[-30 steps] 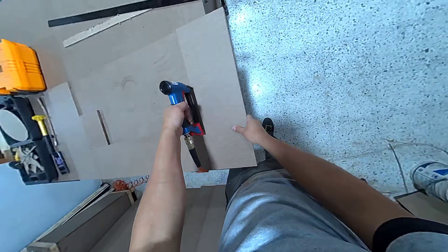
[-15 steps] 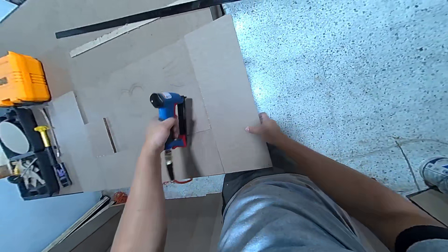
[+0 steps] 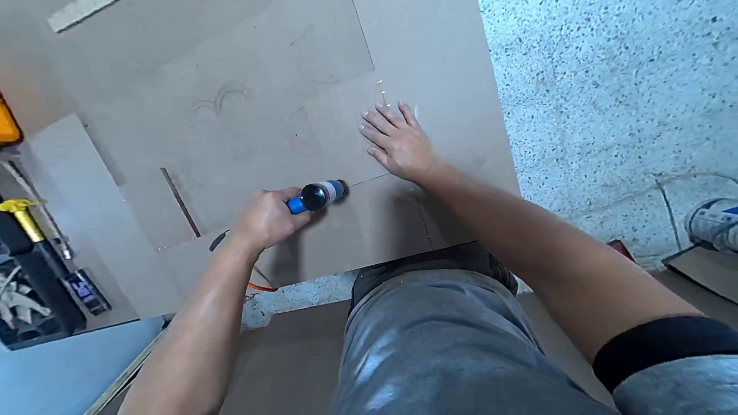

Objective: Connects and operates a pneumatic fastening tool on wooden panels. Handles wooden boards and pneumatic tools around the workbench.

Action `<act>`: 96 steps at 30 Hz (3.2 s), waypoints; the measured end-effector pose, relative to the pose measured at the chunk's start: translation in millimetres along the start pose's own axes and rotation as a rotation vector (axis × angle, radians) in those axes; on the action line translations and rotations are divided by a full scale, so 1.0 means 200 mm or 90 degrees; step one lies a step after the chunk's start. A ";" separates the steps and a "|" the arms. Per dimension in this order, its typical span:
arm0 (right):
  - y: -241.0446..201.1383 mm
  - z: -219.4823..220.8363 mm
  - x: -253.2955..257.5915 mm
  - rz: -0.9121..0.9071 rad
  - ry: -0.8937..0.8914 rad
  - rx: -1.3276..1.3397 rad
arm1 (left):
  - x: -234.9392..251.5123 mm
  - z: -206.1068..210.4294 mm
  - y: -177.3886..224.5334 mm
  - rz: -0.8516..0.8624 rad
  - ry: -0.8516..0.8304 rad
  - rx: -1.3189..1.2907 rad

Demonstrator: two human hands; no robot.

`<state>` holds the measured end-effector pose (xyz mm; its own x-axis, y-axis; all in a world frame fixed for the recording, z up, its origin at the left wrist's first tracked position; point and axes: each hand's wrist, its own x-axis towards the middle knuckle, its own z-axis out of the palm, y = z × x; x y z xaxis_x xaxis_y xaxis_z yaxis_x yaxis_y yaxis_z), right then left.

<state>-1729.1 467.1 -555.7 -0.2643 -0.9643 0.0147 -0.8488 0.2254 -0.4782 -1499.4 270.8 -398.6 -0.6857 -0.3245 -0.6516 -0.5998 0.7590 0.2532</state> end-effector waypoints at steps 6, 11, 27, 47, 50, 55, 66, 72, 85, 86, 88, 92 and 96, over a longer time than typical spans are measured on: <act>0.00 -0.01 0.00 0.004 0.024 -0.006 | 0.00 0.03 -0.04 0.026 -0.016 0.034; 0.00 -0.02 0.00 0.008 0.023 0.002 | 0.02 0.03 -0.02 0.016 -0.019 0.064; -0.01 -0.03 0.00 0.161 0.278 0.219 | 0.14 0.05 0.24 0.042 -0.025 0.067; 0.00 -0.04 -0.01 0.142 0.272 0.257 | 0.23 0.03 0.52 0.006 -0.046 0.071; 0.01 -0.05 -0.01 0.132 0.249 0.248 | 0.01 0.09 0.47 -0.108 0.060 -0.085; 0.02 -0.05 -0.04 0.125 0.174 0.240 | -0.60 0.37 0.31 -0.357 0.115 -0.316; 0.01 -0.10 -0.03 0.043 0.063 0.080 | -1.62 1.33 0.27 -0.692 0.228 -0.655; -0.01 -0.08 -0.03 0.038 0.036 -0.022 | -1.92 1.47 -0.05 -0.594 0.504 -1.087; -1.70 0.28 -0.28 0.008 -0.087 0.167 | -2.66 1.15 -0.74 0.371 0.948 -1.292; -1.90 0.28 -0.29 -0.056 -0.143 0.219 | -2.68 1.12 -0.75 0.391 0.975 -1.273; -2.29 0.26 -0.32 -0.210 -0.263 0.332 | -2.71 1.07 -0.75 0.408 1.032 -1.251; -2.93 0.08 -0.42 -0.533 -0.541 0.486 | -2.80 0.98 -0.73 0.442 1.169 -1.224; -3.22 0.01 -0.54 -0.628 -0.691 0.495 | -2.88 0.99 -0.63 0.448 1.277 -1.141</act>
<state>-1154.0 425.5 -251.3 0.9056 -0.4007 0.1388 0.0194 -0.2877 -0.9575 -947.2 474.2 -196.2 0.3413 -0.8946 0.2883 0.6874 0.4468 0.5725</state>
